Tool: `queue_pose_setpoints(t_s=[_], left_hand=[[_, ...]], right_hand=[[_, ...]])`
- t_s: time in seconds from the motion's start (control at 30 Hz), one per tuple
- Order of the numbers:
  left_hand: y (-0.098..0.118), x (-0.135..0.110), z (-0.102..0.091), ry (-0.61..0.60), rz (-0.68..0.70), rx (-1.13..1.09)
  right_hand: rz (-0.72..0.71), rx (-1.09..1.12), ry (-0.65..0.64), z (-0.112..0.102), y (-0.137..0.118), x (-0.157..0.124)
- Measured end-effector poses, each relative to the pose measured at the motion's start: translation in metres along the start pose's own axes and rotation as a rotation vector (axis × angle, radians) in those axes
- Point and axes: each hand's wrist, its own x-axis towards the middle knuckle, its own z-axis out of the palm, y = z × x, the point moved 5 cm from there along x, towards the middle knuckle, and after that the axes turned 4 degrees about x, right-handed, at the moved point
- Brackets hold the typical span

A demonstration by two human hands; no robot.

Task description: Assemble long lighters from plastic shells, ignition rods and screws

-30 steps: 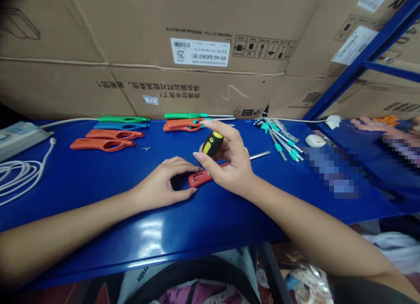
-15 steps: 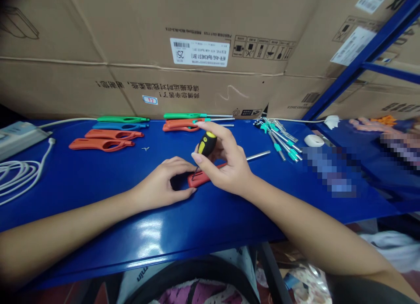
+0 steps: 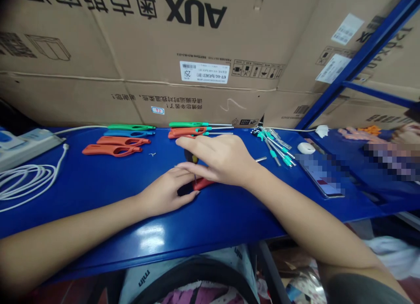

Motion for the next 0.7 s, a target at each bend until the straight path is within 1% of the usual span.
queue_pose_setpoints(t_s=[0.07,0.17,0.23,0.3,0.37,0.43,0.5,0.6,0.63,0.7], left_hand=[[0.001,-0.001,0.000,-0.015,0.008,0.026],[0.000,-0.001,0.000,-0.022,0.004,0.026],[0.000,-0.001,0.001,-0.014,0.007,0.020],[-0.001,0.000,0.001,-0.008,0.011,0.007],[-0.001,0.000,0.001,-0.001,0.019,-0.007],[-0.001,0.000,0.000,0.005,0.021,-0.016],[-0.001,0.001,0.000,0.013,0.019,-0.019],[-0.002,0.001,0.000,0.019,0.016,-0.024],[-0.002,0.001,0.000,0.020,0.017,-0.024],[-0.001,0.001,0.000,0.028,0.022,-0.018]], right_hand=[[0.004,0.065,0.010,0.000,-0.002,0.003],[0.050,0.316,0.027,0.006,-0.002,-0.002],[0.055,0.405,0.080,0.009,0.000,-0.010],[0.056,0.374,0.169,0.010,0.002,-0.018],[0.039,0.288,0.255,0.007,0.004,-0.023],[0.017,0.261,0.292,0.003,0.004,-0.024],[0.002,0.334,0.283,-0.001,0.004,-0.021],[0.055,0.490,0.232,-0.002,0.005,-0.014],[0.082,0.520,0.225,-0.001,0.006,-0.013],[0.121,0.511,0.251,-0.001,0.008,-0.014]])
